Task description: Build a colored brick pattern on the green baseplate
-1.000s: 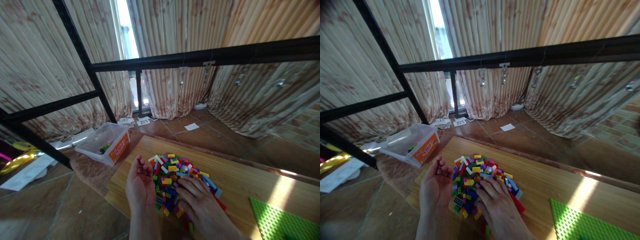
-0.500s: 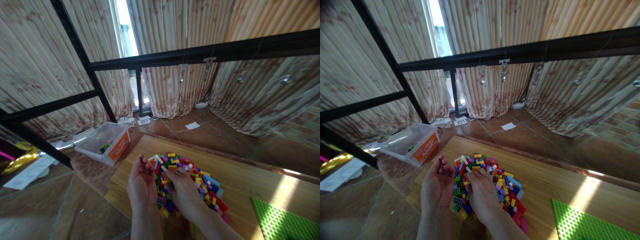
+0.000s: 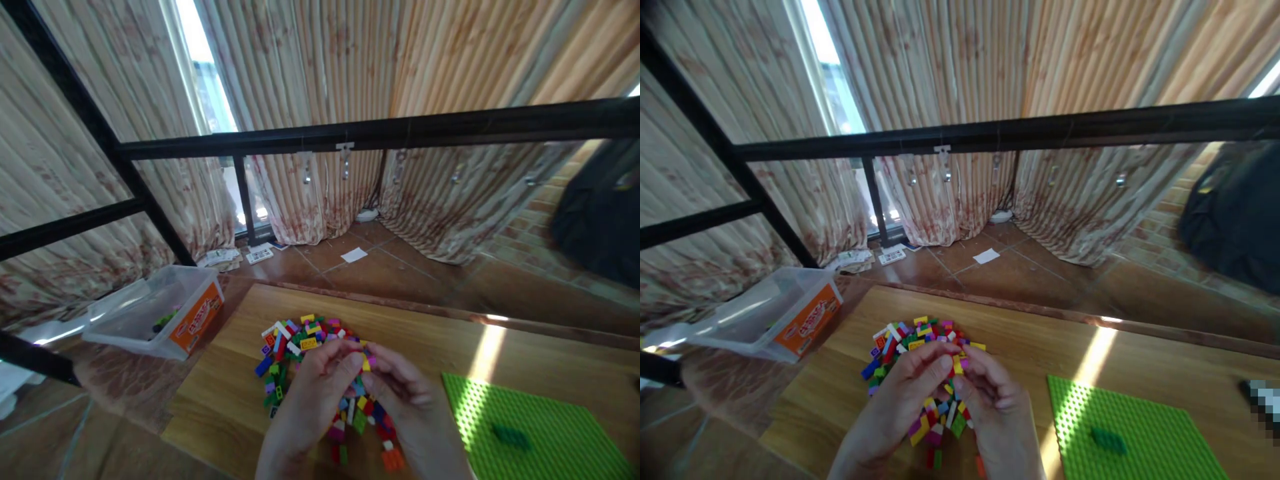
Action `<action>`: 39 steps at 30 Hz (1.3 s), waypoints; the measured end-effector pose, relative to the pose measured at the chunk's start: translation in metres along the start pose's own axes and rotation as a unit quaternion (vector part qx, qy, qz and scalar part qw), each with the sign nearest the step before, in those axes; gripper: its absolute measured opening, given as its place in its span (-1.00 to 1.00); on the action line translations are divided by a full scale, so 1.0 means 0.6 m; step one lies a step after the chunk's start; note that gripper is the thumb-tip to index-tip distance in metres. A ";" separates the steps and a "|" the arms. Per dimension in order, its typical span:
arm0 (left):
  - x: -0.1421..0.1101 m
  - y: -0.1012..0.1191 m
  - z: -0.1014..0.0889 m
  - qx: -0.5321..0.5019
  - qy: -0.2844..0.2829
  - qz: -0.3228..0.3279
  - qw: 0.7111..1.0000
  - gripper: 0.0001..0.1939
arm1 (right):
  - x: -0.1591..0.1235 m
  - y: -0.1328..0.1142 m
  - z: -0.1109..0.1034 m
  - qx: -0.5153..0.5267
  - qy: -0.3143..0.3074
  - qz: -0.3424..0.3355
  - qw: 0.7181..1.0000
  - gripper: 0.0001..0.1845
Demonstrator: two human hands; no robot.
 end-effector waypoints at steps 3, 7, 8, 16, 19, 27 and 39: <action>0.008 0.006 0.020 0.025 -0.047 0.023 0.998 -0.68 | -0.011 0.008 -0.007 0.003 -0.015 0.000 1.000 -0.63; 0.015 -0.004 0.026 0.083 -0.061 0.023 0.994 -0.69 | -0.016 0.021 -0.015 0.014 0.004 0.026 1.000 -0.65; 0.017 -0.008 0.024 0.099 -0.051 0.019 0.994 -0.67 | -0.016 0.025 -0.017 0.022 0.014 0.031 0.999 -0.65; 0.024 -0.005 0.022 0.145 -0.004 0.001 0.989 -0.65 | -0.016 0.051 -0.026 0.100 0.044 0.049 0.993 -0.73; 0.018 -0.008 0.005 0.132 0.051 -0.017 0.990 -0.70 | -0.016 0.048 -0.028 0.023 0.025 0.054 0.998 -0.75; 0.012 -0.017 -0.019 0.111 0.136 -0.038 0.984 -0.76 | -0.017 0.017 -0.021 -0.305 -0.052 0.011 0.951 -0.73; 0.060 -0.033 0.073 0.037 0.119 0.025 0.992 -0.69 | -0.025 -0.009 -0.074 -0.218 0.076 0.038 0.972 -0.57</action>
Point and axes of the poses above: each hand's wrist, its own x-axis towards the middle knuckle, its own z-axis out of the palm, y = z × x, the point moved 8 cm from there along x, towards the middle knuckle, and after that the axes turned 15 degrees about -y, right-handed, at the moved point
